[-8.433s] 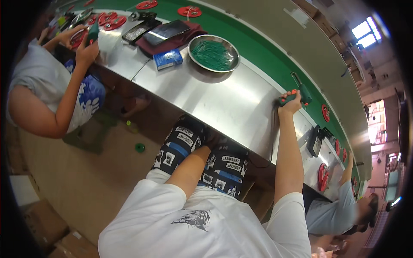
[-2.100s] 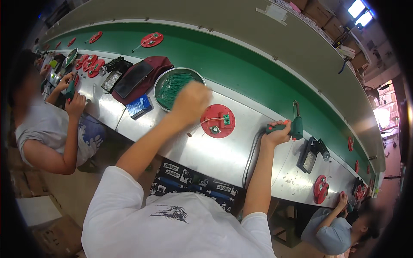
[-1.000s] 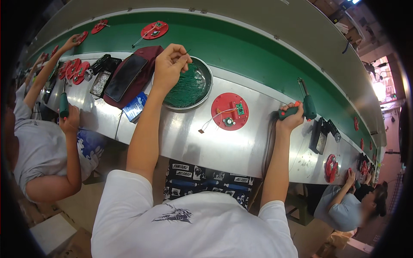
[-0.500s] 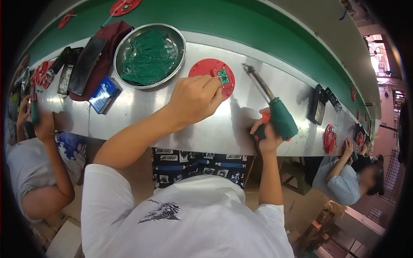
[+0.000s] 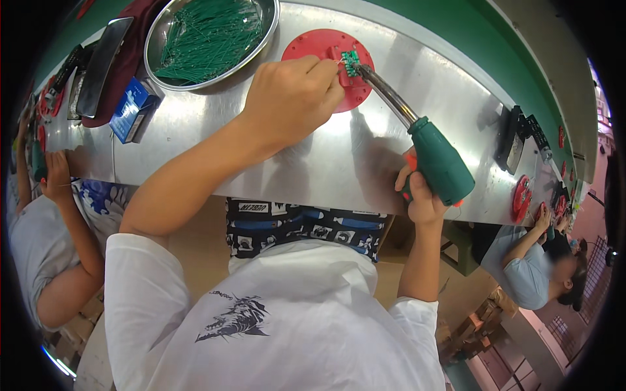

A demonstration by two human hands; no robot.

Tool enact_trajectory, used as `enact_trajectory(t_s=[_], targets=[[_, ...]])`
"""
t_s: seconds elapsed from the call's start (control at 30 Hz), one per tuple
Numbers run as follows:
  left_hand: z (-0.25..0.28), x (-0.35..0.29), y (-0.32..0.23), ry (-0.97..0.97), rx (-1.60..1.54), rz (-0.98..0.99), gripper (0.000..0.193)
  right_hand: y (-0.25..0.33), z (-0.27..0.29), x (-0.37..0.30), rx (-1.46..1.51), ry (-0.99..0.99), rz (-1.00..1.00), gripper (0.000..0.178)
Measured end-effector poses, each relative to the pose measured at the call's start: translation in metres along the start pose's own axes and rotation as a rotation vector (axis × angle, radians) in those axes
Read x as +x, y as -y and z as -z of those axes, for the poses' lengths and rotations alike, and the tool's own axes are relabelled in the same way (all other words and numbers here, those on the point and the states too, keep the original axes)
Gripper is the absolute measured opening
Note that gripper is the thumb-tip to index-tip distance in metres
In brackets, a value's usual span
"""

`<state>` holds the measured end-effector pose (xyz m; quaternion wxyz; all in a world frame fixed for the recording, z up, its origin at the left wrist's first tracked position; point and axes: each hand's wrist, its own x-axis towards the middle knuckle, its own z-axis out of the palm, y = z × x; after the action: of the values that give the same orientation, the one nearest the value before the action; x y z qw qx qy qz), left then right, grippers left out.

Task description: Soldering electronic components and wires onto circular red PCBs at a factory assembly line.

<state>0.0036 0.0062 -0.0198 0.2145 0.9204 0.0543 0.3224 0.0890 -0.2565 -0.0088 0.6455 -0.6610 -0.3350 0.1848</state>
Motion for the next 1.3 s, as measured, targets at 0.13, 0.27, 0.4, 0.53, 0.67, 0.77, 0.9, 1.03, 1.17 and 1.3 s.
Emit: enact_trajectory(t_s=[0.13,0.27,0.4,0.53,0.67,0.77,0.9,1.03,1.17,1.3], targets=[[-0.005,0.0,0.003,-0.075,-0.034,-0.007,0.009,0.002,-0.003,0.004,0.027,-0.004,-0.022,0.028],[-0.005,0.0,0.004,-0.069,-0.043,-0.006,0.008,0.001,-0.001,0.004,0.064,0.034,-0.039,0.031],[-0.001,0.001,0.002,-0.033,-0.057,0.004,0.006,-0.007,0.008,0.004,0.173,0.079,-0.053,0.036],[0.0,-0.001,0.002,-0.004,-0.055,0.03,0.005,-0.008,0.003,0.005,0.135,-0.028,-0.046,0.048],[0.002,0.001,0.001,-0.008,-0.051,0.013,0.005,-0.01,0.003,0.005,0.19,-0.126,0.014,0.05],[0.001,0.001,0.002,0.005,-0.055,0.016,0.005,-0.011,0.003,0.006,0.19,-0.125,0.012,0.05],[0.001,0.001,0.003,-0.021,-0.058,0.03,0.004,-0.013,0.002,0.006,0.193,-0.123,0.006,0.05],[0.004,0.006,0.003,0.038,-0.05,0.056,0.004,-0.012,0.004,0.004,0.195,-0.149,0.026,0.048],[0.014,0.01,0.005,0.079,-0.057,0.067,0.005,-0.013,0.003,0.002,0.185,-0.152,0.003,0.049],[0.014,0.012,0.009,0.031,-0.21,0.139,0.008,-0.014,0.003,0.001,0.245,-0.102,0.009,0.05]])
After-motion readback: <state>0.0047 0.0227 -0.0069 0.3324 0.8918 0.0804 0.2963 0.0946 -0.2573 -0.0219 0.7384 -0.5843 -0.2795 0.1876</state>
